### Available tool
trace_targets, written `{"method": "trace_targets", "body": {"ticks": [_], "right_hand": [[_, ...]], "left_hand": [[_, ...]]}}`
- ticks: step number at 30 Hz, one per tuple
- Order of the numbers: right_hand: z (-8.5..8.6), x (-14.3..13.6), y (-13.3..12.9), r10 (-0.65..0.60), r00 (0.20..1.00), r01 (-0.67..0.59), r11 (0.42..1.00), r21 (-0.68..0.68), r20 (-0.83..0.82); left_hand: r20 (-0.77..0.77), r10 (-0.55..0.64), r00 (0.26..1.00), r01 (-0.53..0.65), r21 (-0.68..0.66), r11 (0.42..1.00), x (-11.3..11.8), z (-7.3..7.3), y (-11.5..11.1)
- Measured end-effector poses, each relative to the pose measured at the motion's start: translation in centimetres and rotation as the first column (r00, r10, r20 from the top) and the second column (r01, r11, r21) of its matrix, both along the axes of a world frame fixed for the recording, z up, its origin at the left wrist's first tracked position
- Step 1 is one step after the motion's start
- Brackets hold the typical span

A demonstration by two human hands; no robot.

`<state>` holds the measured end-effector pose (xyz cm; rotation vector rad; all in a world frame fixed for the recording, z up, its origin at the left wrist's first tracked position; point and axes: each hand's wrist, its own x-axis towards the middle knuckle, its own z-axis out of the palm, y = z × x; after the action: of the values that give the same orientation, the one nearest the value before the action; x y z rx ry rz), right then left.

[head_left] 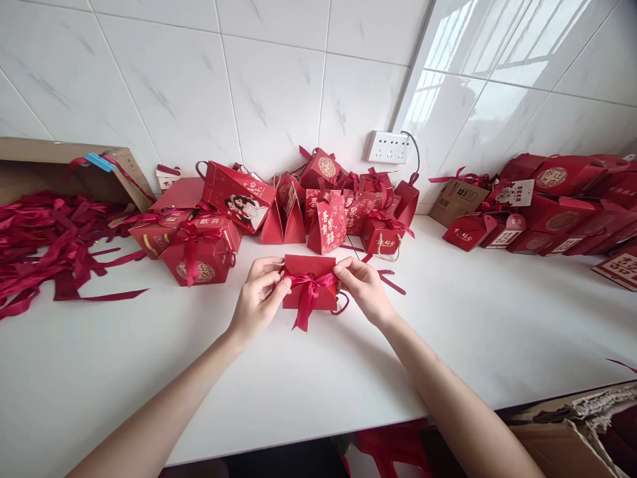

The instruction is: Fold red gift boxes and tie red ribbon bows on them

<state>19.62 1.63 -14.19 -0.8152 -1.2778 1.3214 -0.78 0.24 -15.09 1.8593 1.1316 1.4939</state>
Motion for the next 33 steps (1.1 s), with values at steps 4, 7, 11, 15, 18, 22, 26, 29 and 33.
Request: {"method": "trace_targets", "body": {"ticks": [4,7,11,15,18,22,26,29,33], "right_hand": [[0.0,0.0,0.0,0.001,1.0,-0.001,1.0,0.002,0.002],[0.1,-0.1,-0.1,0.007,1.0,-0.007,1.0,-0.004,0.018],[0.2,-0.8,-0.3,0.026,0.999,-0.025,1.0,-0.012,0.044],[-0.4,-1.1,0.0,0.027,0.999,-0.027,1.0,-0.002,0.041],[-0.8,-0.7,0.6,-0.006,0.998,0.007,1.0,-0.02,0.057],[-0.4,-0.2,0.0,-0.263,0.941,0.239,0.962,0.132,0.212],[0.3,-1.1,-2.8,-0.643,0.71,0.151,0.537,0.83,0.287],[0.3,-2.1,-4.1,-0.667,0.64,-0.297,0.243,0.924,0.381],[0.0,-2.3,-3.7,-0.739,0.498,-0.476,0.204,0.855,0.454]], "left_hand": [[-0.045,0.019,0.999,-0.018,0.039,0.999,-0.3,-0.5,0.3],[-0.019,-0.008,1.0,0.01,0.13,0.991,-0.2,-0.7,1.0],[-0.064,-0.052,0.997,0.059,0.11,0.992,0.6,-0.4,1.5],[-0.078,-0.138,0.987,0.136,-0.021,0.99,1.0,0.2,1.2],[0.101,-0.053,0.993,0.07,-0.17,0.983,0.3,0.9,1.7],[0.093,0.075,0.993,-0.036,-0.367,0.93,-0.1,1.7,3.0],[0.169,-0.019,0.985,0.1,-0.484,0.869,1.2,1.3,3.0],[0.185,-0.09,0.978,0.171,-0.486,0.857,1.8,0.7,2.3],[0.167,-0.152,0.974,0.213,-0.455,0.864,1.4,0.5,1.7]]}}
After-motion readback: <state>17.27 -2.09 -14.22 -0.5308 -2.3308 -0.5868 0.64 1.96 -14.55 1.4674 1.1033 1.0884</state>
